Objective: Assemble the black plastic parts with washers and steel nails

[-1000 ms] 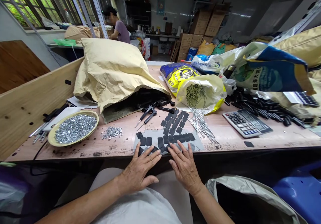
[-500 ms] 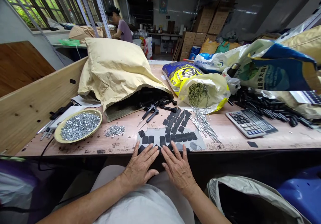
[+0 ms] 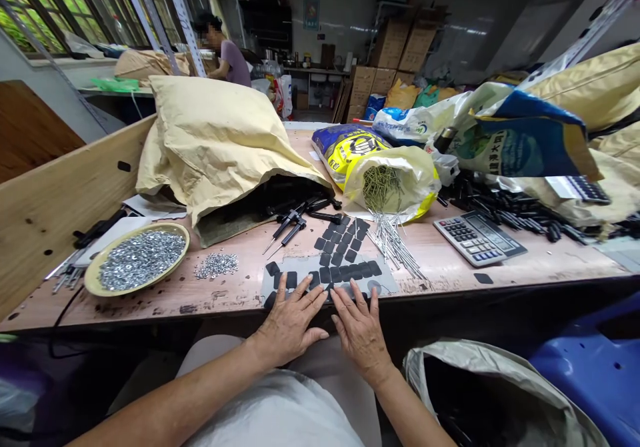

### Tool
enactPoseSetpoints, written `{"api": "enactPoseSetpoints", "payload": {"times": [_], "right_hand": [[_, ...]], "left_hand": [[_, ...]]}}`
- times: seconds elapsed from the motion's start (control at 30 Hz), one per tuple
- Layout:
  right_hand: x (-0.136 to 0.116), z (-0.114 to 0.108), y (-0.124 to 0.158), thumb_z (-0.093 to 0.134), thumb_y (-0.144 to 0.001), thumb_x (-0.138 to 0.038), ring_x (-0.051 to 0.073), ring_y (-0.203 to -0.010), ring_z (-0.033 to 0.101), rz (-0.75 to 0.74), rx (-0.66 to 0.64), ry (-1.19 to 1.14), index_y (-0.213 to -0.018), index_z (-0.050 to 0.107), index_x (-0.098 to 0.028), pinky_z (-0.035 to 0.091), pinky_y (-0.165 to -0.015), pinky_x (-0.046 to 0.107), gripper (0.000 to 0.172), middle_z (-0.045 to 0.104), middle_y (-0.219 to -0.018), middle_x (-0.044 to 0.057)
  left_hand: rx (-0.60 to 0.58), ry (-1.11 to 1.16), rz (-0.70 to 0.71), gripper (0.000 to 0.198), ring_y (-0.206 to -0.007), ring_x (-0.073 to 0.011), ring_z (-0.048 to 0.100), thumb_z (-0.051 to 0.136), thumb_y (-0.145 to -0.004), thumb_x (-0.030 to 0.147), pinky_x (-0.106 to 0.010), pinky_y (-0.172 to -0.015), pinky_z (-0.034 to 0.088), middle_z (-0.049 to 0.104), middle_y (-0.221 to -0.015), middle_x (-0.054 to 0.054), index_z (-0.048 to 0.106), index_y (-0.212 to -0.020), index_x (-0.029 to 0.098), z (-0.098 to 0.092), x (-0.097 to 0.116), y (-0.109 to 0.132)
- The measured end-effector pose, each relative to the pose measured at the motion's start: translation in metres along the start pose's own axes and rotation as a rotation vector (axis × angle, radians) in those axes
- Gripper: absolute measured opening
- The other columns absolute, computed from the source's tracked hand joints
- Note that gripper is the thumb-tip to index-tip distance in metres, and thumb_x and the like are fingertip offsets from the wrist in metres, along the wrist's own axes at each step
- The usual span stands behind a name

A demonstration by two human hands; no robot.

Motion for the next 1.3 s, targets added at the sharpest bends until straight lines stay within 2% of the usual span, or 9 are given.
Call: {"api": "enactPoseSetpoints", "payload": {"times": [0.23, 0.43, 0.53, 0.67, 0.83, 1.0, 1.17, 1.3], "right_hand": [[-0.008, 0.009, 0.011, 0.046, -0.096, -0.027, 0.033, -0.144, 0.022, 0.071, 0.034, 0.095, -0.147, 0.037, -0.021, 0.007, -0.114, 0.067, 0.052, 0.047, -0.146, 0.005], [-0.001, -0.002, 0.022, 0.040, -0.098, -0.025, 0.032, -0.144, 0.023, 0.099, 0.058, 0.050, -0.153, 0.022, -0.020, 0.010, -0.114, 0.064, 0.058, 0.044, -0.148, 0.007], [-0.003, -0.008, 0.017, 0.040, -0.098, -0.026, 0.033, -0.144, 0.023, 0.120, 0.080, 0.035, -0.153, 0.019, -0.019, 0.011, -0.114, 0.064, 0.059, 0.042, -0.149, 0.008], [-0.016, -0.004, 0.005, 0.042, -0.097, -0.024, 0.033, -0.145, 0.019, 0.057, 0.039, 0.047, -0.152, 0.024, -0.018, 0.009, -0.114, 0.064, 0.058, 0.042, -0.150, 0.008], [-0.015, 0.001, 0.010, 0.043, -0.096, -0.021, 0.032, -0.145, 0.018, 0.000, 0.003, 0.035, -0.151, 0.028, -0.021, 0.008, -0.115, 0.064, 0.057, 0.045, -0.148, 0.006], [-0.001, -0.013, 0.014, 0.041, -0.098, -0.026, 0.032, -0.143, 0.027, 0.086, 0.117, -0.037, -0.152, 0.024, -0.022, 0.011, -0.114, 0.064, 0.057, 0.047, -0.146, 0.008], [0.008, -0.021, -0.010, 0.039, -0.099, -0.032, 0.031, -0.141, 0.030, 0.135, 0.217, -0.133, -0.146, 0.035, -0.023, 0.014, -0.113, 0.064, 0.049, 0.049, -0.143, 0.010], [0.008, -0.020, -0.055, 0.039, -0.099, -0.031, 0.029, -0.136, 0.040, 0.082, 0.230, -0.202, -0.136, 0.047, -0.022, 0.017, -0.114, 0.061, 0.038, 0.057, -0.135, 0.009]], "left_hand": [[-0.035, -0.118, 0.049, 0.073, -0.144, -0.0325, 0.023, 0.057, -0.086, 0.055, -0.067, -0.113, -0.009, 0.040, -0.152, -0.008, 0.032, -0.148, 0.024, 0.008, 0.002, 0.004], [-0.018, -0.061, 0.047, 0.069, -0.145, -0.0303, 0.022, 0.051, -0.088, 0.056, -0.066, -0.113, -0.012, 0.040, -0.152, -0.006, 0.033, -0.147, 0.025, -0.002, 0.000, 0.019], [-0.014, -0.034, 0.021, 0.068, -0.146, -0.0298, 0.021, 0.049, -0.089, 0.056, -0.065, -0.113, -0.014, 0.040, -0.153, -0.007, 0.033, -0.147, 0.024, -0.004, -0.003, 0.023], [-0.006, -0.021, 0.012, 0.070, -0.145, -0.0297, 0.023, 0.052, -0.088, 0.056, -0.064, -0.114, -0.011, 0.042, -0.151, -0.008, 0.033, -0.147, 0.023, -0.003, -0.005, 0.028], [-0.016, -0.038, 0.000, 0.067, -0.145, -0.0306, 0.023, 0.058, -0.088, 0.046, -0.065, -0.113, -0.011, 0.041, -0.152, -0.008, 0.034, -0.146, 0.024, -0.005, -0.010, 0.041], [0.018, -0.050, -0.060, 0.066, -0.145, -0.0313, 0.024, 0.060, -0.088, 0.038, -0.066, -0.114, -0.006, 0.041, -0.152, -0.010, 0.034, -0.146, 0.024, -0.015, -0.022, 0.056], [0.135, -0.032, -0.131, 0.062, -0.142, -0.0317, 0.030, 0.059, -0.088, 0.037, -0.067, -0.114, 0.003, 0.048, -0.147, -0.012, 0.037, -0.145, 0.023, -0.034, -0.037, 0.063], [0.245, 0.003, -0.233, 0.052, -0.137, -0.0315, 0.038, 0.057, -0.090, 0.030, -0.064, -0.113, 0.020, 0.055, -0.139, -0.012, 0.045, -0.140, 0.022, -0.050, -0.060, 0.069]]}}
Point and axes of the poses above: each hand's wrist, its own y-axis away from the middle knuckle, its own z-axis out of the palm, x = y × z, the point moved 7 cm from there along -y, towards the middle knuckle
